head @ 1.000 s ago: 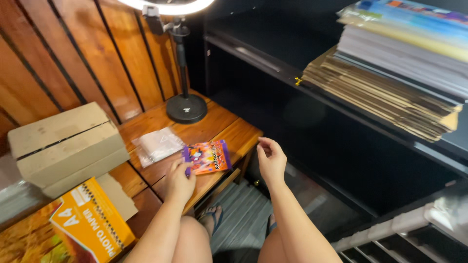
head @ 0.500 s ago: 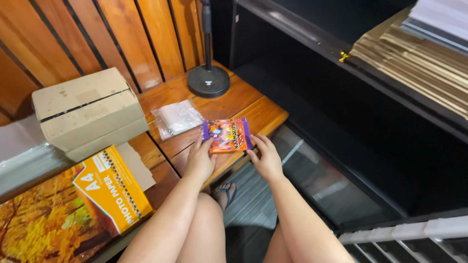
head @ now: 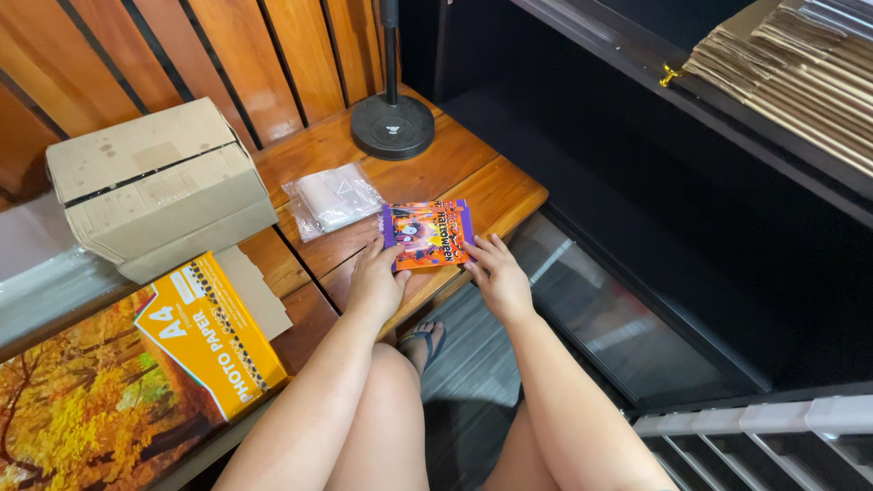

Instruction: The person sits on the floor and organizes stationery items. They pick up plastic sleeves and small colorful packages from a wooden bench, then place them onto a stack on a black shelf. The person repeats this process for several items, stacking them neatly.

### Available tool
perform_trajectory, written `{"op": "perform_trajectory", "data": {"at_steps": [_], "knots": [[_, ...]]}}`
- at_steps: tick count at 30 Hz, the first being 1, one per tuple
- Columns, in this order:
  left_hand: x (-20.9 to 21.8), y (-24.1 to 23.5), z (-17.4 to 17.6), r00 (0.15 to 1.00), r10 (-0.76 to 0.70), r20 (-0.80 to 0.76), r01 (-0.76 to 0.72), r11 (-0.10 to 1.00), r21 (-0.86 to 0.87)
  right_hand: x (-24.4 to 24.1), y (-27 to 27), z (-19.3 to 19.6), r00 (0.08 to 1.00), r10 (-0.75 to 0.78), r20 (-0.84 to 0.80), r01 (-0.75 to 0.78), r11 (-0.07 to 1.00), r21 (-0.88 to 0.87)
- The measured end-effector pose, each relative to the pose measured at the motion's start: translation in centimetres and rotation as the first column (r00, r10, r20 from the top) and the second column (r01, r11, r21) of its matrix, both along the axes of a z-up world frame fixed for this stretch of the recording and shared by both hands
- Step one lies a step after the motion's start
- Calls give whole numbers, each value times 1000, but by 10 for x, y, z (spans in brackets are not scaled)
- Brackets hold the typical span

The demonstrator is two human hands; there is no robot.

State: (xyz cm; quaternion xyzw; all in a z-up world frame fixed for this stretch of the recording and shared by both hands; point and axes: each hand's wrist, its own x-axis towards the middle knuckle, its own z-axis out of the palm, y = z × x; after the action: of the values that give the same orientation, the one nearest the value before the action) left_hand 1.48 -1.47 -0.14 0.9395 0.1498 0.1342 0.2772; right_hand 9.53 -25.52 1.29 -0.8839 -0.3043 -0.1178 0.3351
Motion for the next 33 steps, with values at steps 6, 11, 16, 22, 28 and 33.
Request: {"op": "perform_trajectory", "data": {"at_steps": [6,11,16,22,28,33], "knots": [[4,6,-8,1000,-10,-22,9,1000,-30,7,-1,-12,1000,-6,16,6,1000,10],[5,8,-10,1000,-11,-28,9,999,-51,-3,3,-5,999,-29,21,29,1000,6],[2,7,-5,1000,-7,-29,4,996,-88,-3,3,-6,999,-23,26,23,1000,10],[-1,7,-1,1000,-19,-15,18,997,-78,-5,3,-3,999,-23,26,23,999,22],[-2,8,-1,999,-37,27,38,999,-15,-5,3,-2,1000,-17,23,17,999,33],[-4,6,2,997,-26,68,27,1000,-5,-6,2,0,1000,-22,0,22,999,36]]}}
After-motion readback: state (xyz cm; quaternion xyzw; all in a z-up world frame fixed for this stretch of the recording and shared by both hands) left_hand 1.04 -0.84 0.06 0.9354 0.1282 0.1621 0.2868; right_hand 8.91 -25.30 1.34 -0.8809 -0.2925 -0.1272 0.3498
